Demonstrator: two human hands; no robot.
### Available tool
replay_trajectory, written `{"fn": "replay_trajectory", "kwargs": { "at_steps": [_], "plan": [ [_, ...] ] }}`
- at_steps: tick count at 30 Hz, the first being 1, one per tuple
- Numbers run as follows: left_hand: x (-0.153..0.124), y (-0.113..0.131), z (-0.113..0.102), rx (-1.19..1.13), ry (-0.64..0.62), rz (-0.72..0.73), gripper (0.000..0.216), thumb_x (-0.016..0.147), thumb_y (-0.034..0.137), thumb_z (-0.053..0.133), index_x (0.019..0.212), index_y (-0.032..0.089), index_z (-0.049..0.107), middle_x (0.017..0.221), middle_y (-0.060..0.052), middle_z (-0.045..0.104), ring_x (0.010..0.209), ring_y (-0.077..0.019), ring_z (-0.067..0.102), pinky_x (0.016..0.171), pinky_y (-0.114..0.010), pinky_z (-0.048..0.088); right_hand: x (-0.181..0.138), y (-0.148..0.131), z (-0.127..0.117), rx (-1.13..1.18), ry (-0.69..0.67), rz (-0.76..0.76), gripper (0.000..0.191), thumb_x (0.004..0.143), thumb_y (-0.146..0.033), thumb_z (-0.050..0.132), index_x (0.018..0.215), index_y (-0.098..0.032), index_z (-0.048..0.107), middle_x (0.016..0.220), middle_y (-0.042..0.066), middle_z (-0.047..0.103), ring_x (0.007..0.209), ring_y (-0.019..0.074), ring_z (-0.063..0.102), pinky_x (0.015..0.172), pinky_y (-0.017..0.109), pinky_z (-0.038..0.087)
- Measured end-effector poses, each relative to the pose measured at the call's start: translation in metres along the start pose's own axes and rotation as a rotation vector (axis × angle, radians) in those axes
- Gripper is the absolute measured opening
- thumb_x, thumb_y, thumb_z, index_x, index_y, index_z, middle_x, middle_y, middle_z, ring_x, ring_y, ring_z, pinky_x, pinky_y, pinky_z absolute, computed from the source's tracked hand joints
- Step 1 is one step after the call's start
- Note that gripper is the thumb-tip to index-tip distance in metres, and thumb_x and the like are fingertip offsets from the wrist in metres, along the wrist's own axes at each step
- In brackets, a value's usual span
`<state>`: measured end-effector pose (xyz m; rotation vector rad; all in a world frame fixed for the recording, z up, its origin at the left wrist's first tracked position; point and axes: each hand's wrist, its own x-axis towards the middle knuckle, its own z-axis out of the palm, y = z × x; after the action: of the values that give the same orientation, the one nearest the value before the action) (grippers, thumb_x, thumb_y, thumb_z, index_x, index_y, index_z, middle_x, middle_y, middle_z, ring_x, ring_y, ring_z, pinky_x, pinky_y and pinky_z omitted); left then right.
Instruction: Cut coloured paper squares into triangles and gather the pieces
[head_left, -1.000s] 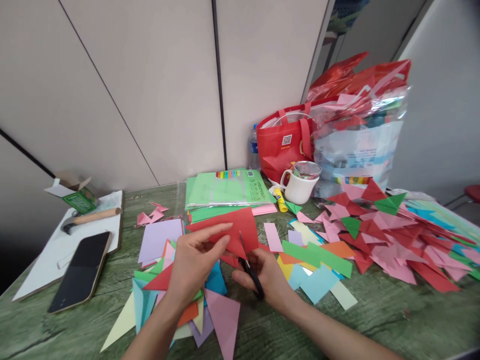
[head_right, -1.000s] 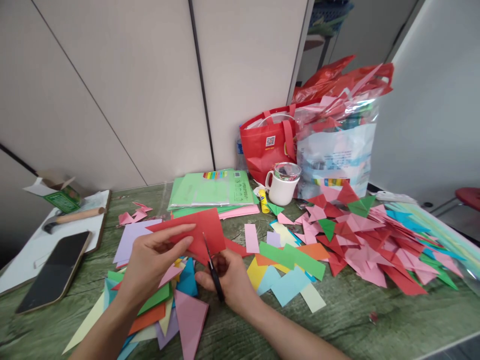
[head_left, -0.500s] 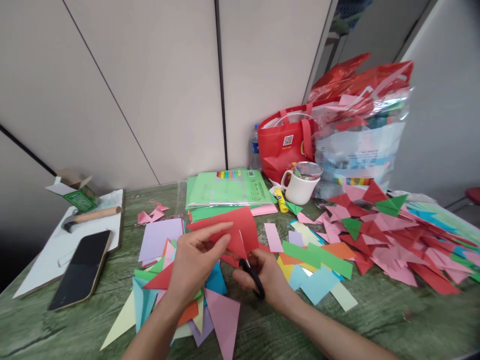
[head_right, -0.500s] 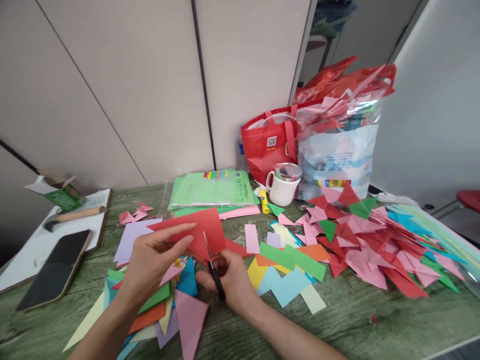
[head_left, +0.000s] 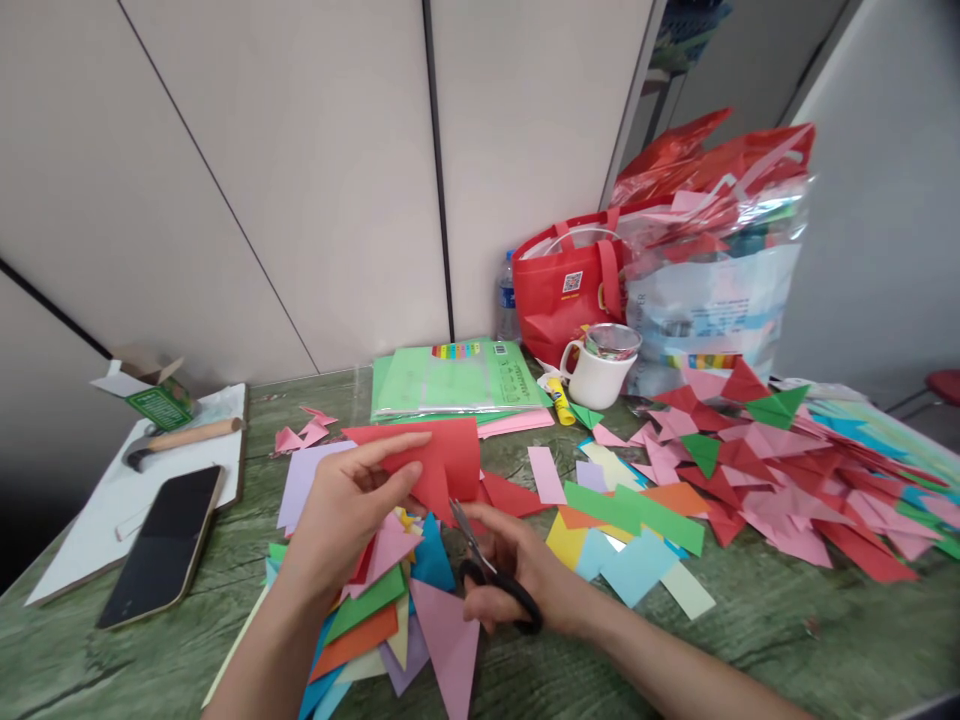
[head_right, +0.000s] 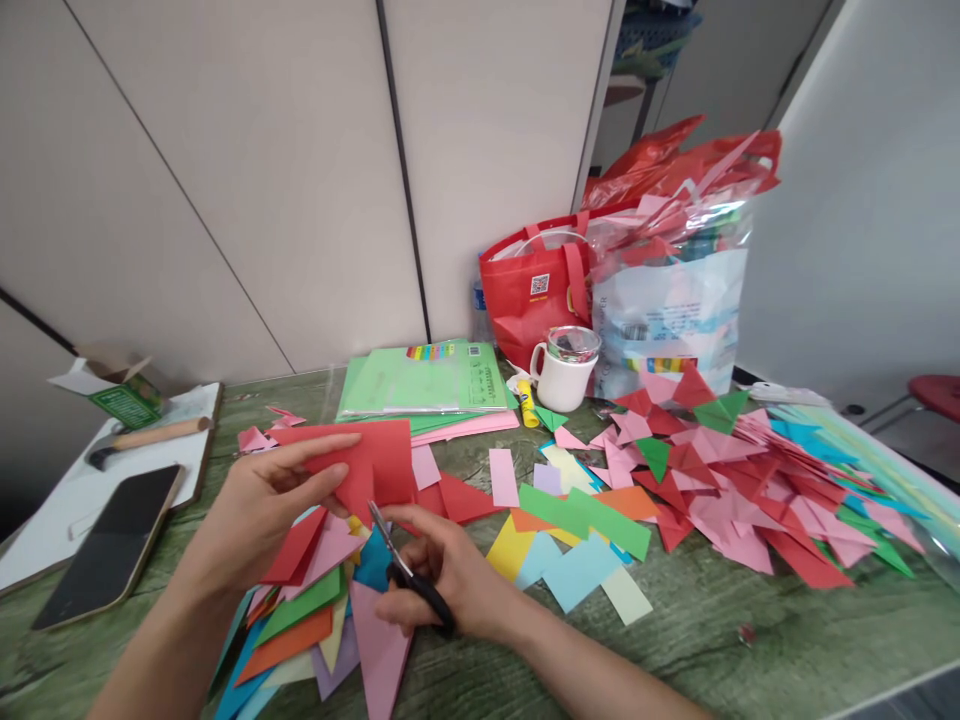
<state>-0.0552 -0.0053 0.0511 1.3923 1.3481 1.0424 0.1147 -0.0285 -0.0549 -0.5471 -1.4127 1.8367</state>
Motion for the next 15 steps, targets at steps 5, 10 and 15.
{"fn": "replay_trajectory", "kwargs": {
  "at_steps": [5, 10, 15],
  "plan": [
    [0.000, -0.003, -0.002, -0.116, -0.093, -0.044, 0.032, 0.068, 0.020, 0.068, 0.100, 0.016, 0.068, 0.054, 0.000, 0.066, 0.046, -0.0107, 0.060, 0.048, -0.019, 0.049, 0.001, 0.000, -0.001, -0.025, 0.058, 0.006, 0.061, 0.071, -0.024, 0.070, 0.124, -0.022, 0.040, 0.063, -0.005, 0.056, 0.050, 0.0082, 0.051, 0.048, 0.019, 0.043],
    [-0.005, -0.003, 0.005, -0.117, -0.094, -0.023, 0.032, 0.069, 0.023, 0.068, 0.101, 0.017, 0.067, 0.052, 0.000, 0.066, 0.047, -0.0113, 0.061, 0.048, -0.018, 0.048, 0.002, -0.003, 0.000, -0.004, 0.108, -0.006, 0.058, 0.072, -0.025, 0.068, 0.123, -0.023, 0.040, 0.065, -0.005, 0.055, 0.053, 0.0086, 0.049, 0.051, 0.021, 0.042],
    [-0.012, -0.002, 0.020, 0.047, -0.034, 0.023, 0.034, 0.070, 0.023, 0.067, 0.103, 0.018, 0.067, 0.052, 0.001, 0.067, 0.048, -0.0114, 0.061, 0.048, -0.018, 0.048, 0.004, -0.008, 0.001, -0.012, 0.226, -0.075, 0.042, 0.066, -0.029, 0.073, 0.100, -0.017, 0.052, 0.064, -0.005, 0.053, 0.052, 0.0080, 0.045, 0.049, 0.020, 0.038]
  ]
}}
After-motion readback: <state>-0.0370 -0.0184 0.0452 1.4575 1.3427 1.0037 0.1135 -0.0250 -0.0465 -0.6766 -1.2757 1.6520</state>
